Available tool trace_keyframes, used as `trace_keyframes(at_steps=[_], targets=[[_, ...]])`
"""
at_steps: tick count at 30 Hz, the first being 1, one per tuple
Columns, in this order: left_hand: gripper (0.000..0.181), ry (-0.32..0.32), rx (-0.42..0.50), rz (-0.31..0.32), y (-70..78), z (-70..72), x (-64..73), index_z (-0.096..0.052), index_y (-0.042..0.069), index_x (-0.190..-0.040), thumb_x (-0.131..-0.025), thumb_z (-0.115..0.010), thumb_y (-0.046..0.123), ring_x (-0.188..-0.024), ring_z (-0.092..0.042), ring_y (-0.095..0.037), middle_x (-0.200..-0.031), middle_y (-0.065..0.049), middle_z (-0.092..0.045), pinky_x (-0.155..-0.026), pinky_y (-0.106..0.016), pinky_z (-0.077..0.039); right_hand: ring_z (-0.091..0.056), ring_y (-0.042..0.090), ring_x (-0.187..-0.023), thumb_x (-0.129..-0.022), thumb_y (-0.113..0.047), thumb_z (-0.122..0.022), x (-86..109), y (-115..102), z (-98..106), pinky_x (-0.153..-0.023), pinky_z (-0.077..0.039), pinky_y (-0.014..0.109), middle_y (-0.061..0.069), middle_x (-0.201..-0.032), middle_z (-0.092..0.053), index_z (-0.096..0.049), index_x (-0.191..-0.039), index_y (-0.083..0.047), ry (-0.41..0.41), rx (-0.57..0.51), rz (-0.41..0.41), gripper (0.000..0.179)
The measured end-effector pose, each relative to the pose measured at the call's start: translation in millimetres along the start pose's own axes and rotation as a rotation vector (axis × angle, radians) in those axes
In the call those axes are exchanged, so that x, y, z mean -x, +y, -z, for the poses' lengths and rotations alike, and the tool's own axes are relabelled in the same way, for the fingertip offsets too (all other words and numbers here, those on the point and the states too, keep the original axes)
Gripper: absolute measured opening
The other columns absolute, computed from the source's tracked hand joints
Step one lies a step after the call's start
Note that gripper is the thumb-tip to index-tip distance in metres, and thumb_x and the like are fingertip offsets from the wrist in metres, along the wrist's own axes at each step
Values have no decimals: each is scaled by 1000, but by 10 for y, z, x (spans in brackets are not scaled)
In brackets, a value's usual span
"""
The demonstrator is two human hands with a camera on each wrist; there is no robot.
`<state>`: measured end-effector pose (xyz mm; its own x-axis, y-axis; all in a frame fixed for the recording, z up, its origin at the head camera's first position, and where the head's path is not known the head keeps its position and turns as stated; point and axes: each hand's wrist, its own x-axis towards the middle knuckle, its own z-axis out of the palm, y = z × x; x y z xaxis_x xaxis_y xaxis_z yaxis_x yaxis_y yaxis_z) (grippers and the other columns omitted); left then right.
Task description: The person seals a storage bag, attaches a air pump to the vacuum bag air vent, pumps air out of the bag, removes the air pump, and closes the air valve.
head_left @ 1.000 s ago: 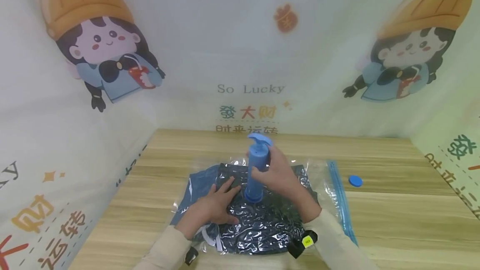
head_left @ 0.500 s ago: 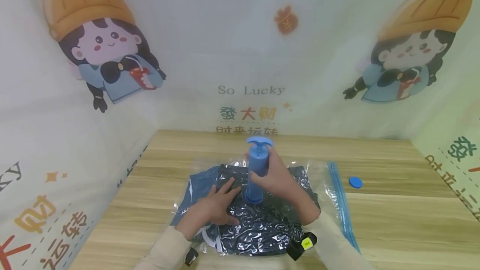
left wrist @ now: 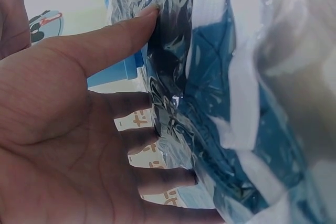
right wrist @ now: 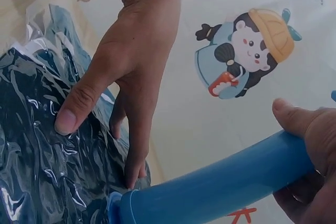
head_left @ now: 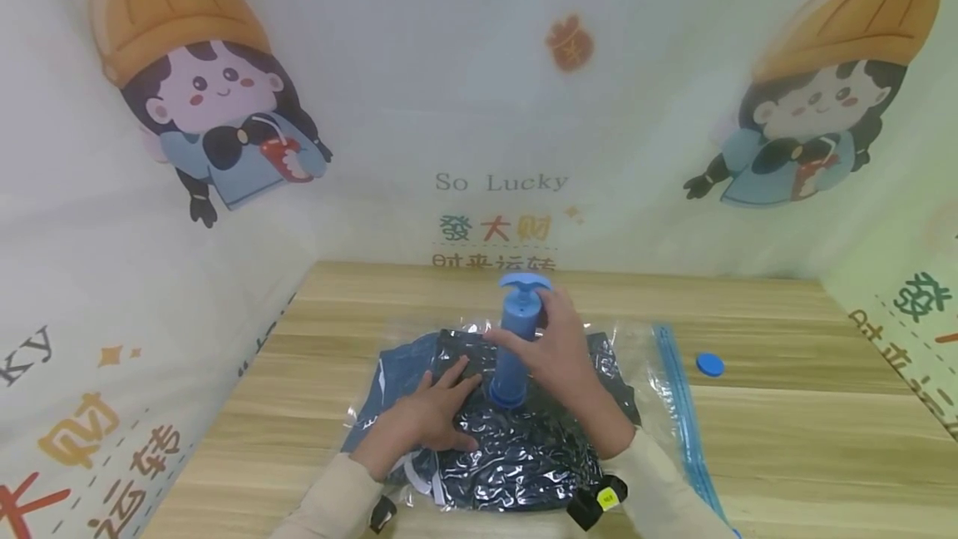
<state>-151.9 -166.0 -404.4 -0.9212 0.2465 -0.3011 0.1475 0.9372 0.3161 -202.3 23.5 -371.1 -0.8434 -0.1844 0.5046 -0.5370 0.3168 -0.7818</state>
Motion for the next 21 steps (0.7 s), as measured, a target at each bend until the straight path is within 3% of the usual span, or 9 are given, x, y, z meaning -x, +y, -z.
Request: trace_keyframes(at_steps=[4,13,17,21], targets=[[92,5,7,-6,0,-5,9,-40,15,-157,-81,-85,40,-142,-18,-60,-168,-10,-14,-97,-80,-30,-66,27,-102,-75,-17,-93,3,24,42,-84,-57,41,11,-118,-62,-55,-129,0,-33,-48,11,68],[91,5,10,-8,1,-9,6,-39,15,-157,-82,-85,40,-142,-18,-60,-168,-10,-14,-97,-79,-30,-58,36,-122,-89,3,-74,-22,53,152,-99,-50,43,19,-130,-59,-43,-141,0,-270,-218,16,61],[92,5,10,-3,-4,-17,5,-40,16,-157,-82,-85,40,-142,-18,-59,-168,-9,-14,-97,-79,-30,-62,36,-116,-85,9,-67,-42,64,150,-97,-51,48,20,-124,-64,-45,-136,1,-300,-226,23,56],[92,5,9,-4,-4,-17,2,-40,16,-157,-81,-85,40,-141,-19,-60,-168,-9,-15,-97,-79,-32,-65,30,-109,-80,9,-65,-80,72,107,-92,-53,52,12,-115,-68,-48,-129,-4,-308,-211,30,53]])
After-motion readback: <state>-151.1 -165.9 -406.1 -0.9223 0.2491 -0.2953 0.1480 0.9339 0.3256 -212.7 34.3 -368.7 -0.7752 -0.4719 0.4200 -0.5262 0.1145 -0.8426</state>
